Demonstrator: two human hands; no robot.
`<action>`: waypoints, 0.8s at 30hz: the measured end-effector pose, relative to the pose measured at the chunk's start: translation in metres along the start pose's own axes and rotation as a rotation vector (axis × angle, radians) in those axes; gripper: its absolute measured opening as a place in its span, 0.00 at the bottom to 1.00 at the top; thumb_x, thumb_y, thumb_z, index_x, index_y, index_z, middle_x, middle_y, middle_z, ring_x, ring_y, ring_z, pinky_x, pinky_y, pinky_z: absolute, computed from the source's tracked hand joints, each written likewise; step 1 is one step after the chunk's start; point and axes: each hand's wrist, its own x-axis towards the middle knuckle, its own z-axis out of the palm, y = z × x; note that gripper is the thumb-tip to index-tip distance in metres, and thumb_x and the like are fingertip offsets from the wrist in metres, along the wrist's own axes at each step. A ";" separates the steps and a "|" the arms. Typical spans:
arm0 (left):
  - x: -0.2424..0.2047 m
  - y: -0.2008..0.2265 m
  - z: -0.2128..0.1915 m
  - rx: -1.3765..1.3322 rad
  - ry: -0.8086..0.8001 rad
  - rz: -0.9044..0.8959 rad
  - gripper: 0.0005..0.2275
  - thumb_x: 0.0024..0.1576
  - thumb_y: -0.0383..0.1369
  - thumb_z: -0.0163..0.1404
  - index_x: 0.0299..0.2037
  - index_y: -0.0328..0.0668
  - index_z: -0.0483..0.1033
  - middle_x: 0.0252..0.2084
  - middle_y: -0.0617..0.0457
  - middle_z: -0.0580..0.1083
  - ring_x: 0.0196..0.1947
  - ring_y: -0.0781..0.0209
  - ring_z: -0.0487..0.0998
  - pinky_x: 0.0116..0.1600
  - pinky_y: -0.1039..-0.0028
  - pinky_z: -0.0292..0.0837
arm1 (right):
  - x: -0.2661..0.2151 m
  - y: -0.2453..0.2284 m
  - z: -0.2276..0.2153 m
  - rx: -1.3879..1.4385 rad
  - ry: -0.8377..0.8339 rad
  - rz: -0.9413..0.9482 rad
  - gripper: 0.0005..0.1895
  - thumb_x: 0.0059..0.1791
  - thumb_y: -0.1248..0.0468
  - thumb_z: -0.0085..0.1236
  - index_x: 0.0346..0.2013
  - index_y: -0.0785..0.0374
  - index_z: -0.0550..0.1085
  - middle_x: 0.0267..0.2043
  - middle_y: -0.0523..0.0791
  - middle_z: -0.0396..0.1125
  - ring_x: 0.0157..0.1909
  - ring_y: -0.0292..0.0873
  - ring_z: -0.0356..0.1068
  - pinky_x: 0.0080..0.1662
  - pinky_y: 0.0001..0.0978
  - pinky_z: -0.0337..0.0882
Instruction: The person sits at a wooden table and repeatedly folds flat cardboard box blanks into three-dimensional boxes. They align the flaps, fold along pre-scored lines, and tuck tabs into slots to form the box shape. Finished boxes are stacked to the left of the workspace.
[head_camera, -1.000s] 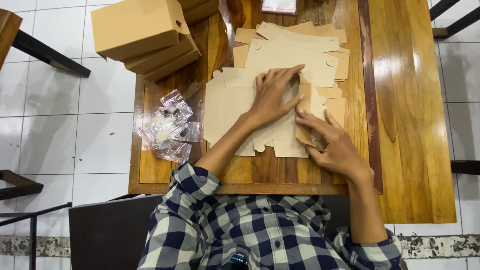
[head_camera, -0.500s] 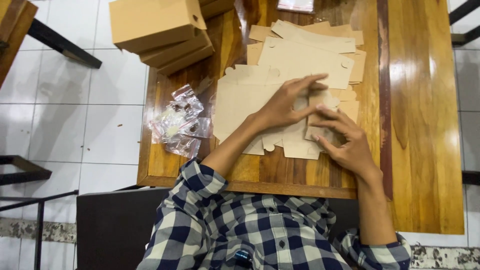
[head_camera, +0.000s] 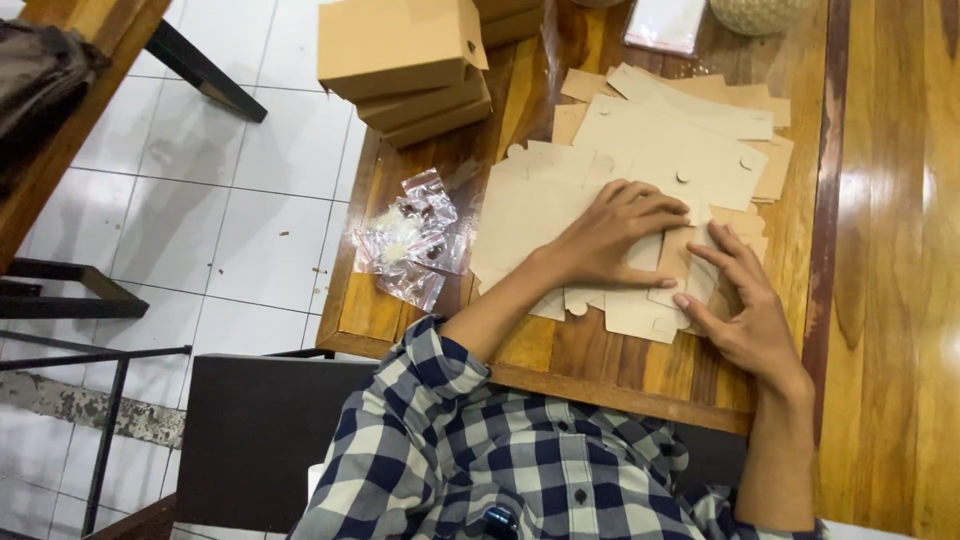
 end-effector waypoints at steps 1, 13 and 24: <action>0.000 -0.002 -0.001 0.008 0.004 -0.002 0.33 0.54 0.59 0.57 0.64 0.50 0.71 0.65 0.55 0.72 0.65 0.56 0.70 0.71 0.51 0.60 | 0.002 0.000 0.002 0.001 -0.001 -0.009 0.33 0.46 0.63 0.62 0.66 0.60 0.67 0.80 0.51 0.50 0.82 0.52 0.45 0.76 0.56 0.46; -0.001 0.000 -0.005 -0.018 0.011 -0.022 0.30 0.52 0.56 0.61 0.60 0.52 0.76 0.73 0.44 0.62 0.73 0.46 0.61 0.74 0.45 0.55 | 0.000 0.008 0.016 -0.207 0.151 -0.038 0.35 0.45 0.54 0.66 0.65 0.57 0.69 0.77 0.50 0.55 0.78 0.53 0.53 0.70 0.59 0.57; -0.001 0.003 -0.008 0.025 0.030 -0.043 0.33 0.50 0.63 0.53 0.59 0.51 0.77 0.57 0.49 0.70 0.57 0.55 0.68 0.61 0.60 0.61 | 0.002 0.007 -0.001 0.030 -0.054 0.047 0.35 0.43 0.61 0.65 0.65 0.55 0.69 0.82 0.48 0.47 0.85 0.50 0.35 0.77 0.55 0.37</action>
